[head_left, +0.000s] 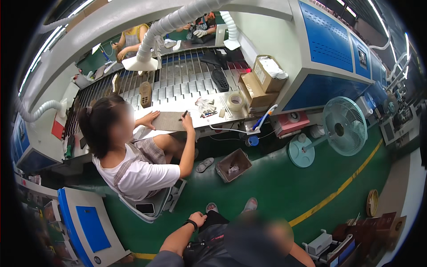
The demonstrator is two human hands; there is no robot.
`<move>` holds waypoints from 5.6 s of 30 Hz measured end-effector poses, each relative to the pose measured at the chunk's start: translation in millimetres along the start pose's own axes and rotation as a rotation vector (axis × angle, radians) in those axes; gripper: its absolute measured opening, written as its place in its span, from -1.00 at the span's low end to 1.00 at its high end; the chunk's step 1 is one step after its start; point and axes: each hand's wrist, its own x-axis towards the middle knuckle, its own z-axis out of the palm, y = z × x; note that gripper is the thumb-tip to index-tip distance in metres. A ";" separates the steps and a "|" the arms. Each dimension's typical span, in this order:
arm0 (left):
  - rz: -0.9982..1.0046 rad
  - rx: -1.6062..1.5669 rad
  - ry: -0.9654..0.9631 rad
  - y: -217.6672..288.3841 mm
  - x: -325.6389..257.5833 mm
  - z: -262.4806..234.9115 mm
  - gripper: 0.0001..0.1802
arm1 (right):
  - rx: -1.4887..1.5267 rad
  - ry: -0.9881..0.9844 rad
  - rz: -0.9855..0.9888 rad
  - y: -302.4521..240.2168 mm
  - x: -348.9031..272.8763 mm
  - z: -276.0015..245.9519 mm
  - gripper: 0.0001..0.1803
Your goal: The person attaches a sole onto a boot by hand, presses the edges together, and places the assembled boot onto the conveyor belt. The person then walks to another workstation along the assembly line before returning to their seat.
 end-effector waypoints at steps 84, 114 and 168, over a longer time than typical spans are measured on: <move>0.052 -0.011 0.118 168.2 99.0 1.6 -0.49 | -0.135 -0.101 -0.283 -27.5 173.0 -122.3 -0.60; 0.053 -0.076 0.169 166.4 95.2 -6.2 -0.53 | -0.095 -0.090 -0.298 -68.4 162.3 -124.1 -0.63; 0.031 -0.060 0.099 183.0 102.9 -21.0 -0.45 | -0.108 -0.105 -0.275 -71.1 186.6 -123.0 -0.61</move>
